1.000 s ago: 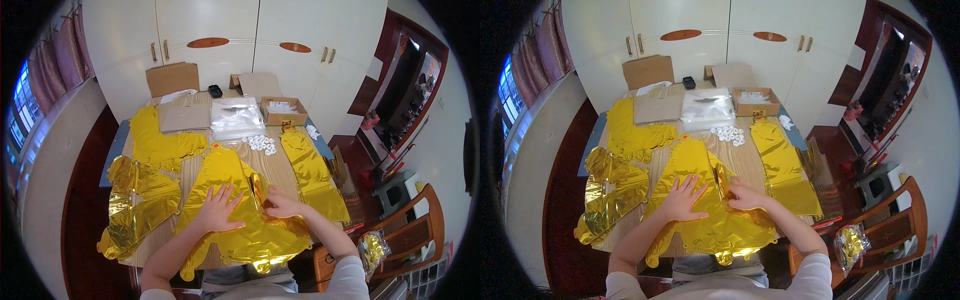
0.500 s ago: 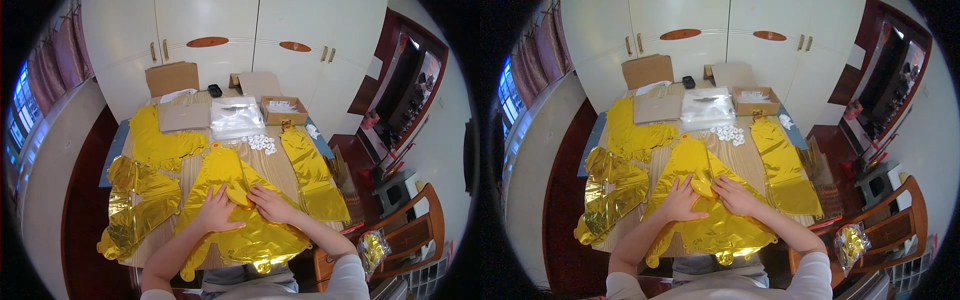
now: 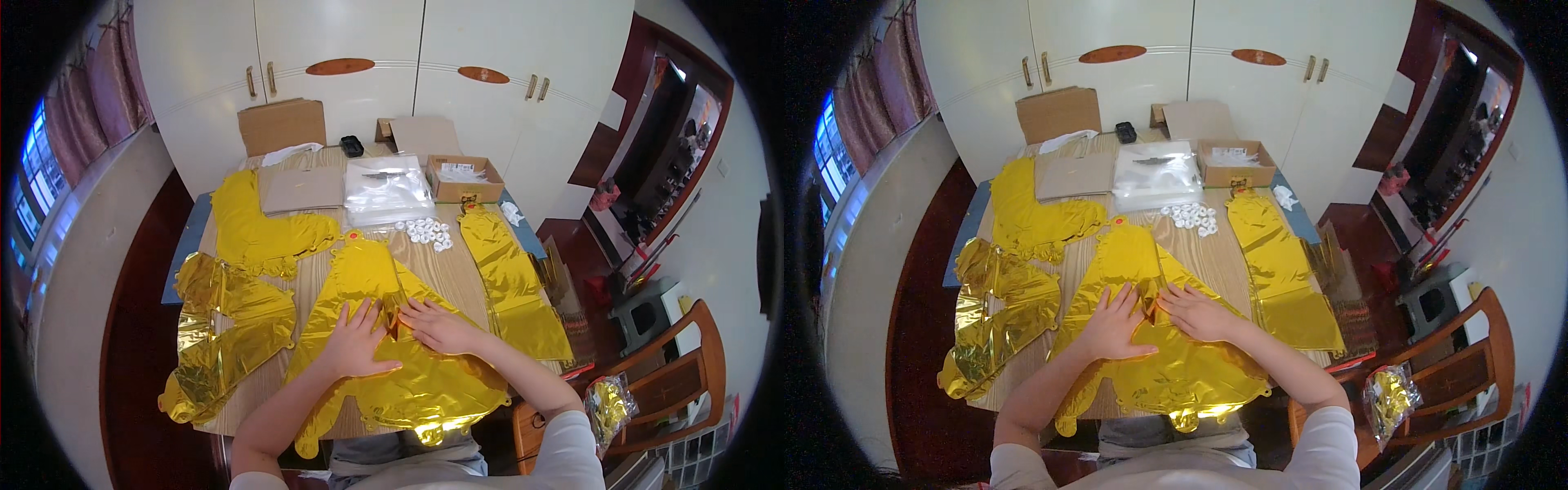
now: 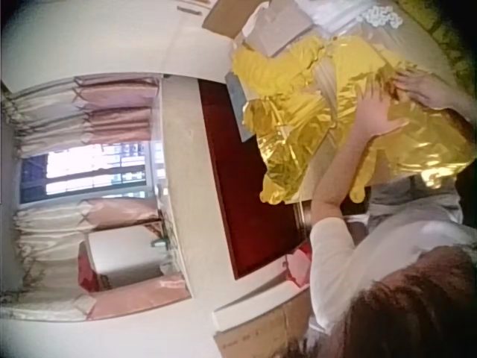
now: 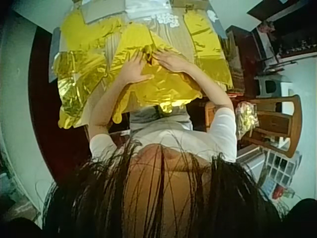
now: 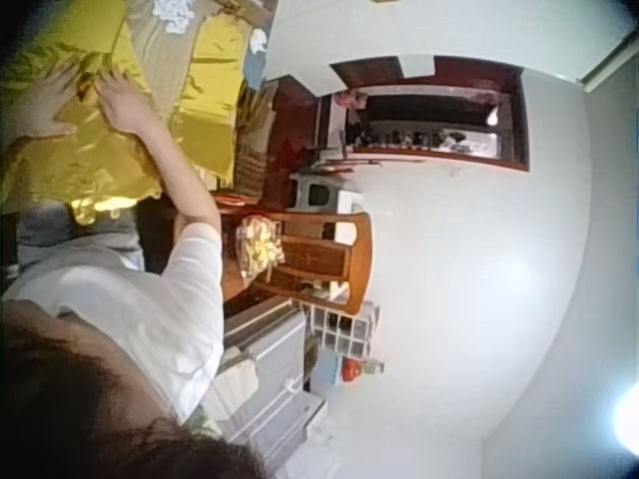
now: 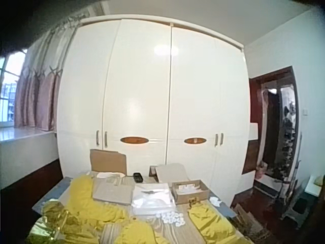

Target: Folding gold-colored foil sheets into smaller sizes and organizing them on a table for packaging.

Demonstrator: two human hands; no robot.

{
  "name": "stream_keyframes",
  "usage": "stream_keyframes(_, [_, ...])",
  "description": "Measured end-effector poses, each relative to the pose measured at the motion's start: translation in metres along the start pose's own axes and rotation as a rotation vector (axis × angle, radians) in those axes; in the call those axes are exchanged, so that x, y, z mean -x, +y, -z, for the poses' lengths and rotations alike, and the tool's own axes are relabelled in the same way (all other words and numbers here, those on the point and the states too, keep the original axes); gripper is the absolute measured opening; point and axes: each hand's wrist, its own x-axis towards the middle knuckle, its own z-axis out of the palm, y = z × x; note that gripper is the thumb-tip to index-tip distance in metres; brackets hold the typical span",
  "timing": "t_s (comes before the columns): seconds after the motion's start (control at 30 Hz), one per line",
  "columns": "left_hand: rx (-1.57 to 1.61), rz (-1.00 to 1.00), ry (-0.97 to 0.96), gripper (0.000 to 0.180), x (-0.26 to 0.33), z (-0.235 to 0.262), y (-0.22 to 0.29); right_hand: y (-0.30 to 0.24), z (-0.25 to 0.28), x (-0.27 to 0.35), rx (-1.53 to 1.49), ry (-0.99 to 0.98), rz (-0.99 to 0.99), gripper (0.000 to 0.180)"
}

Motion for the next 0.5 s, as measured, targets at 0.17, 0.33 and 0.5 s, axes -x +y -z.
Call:
stream_keyframes(0.17, [0.018, 0.014, -0.035, 0.089, -0.002, 0.003, 0.002, 0.023, 0.002, -0.002, -0.053, 0.164, -0.026, 0.047])
stream_keyframes(0.33, [0.006, 0.036, -0.038, 0.095, 0.0, 0.005, 0.004, 0.035, 0.002, 0.004, 0.065, 0.101, -0.041, 0.047])
stream_keyframes(0.5, [-0.003, 0.032, -0.042, 0.096, -0.001, 0.004, 0.003, 0.035, -0.003, 0.003, 0.071, 0.053, -0.047, 0.044])
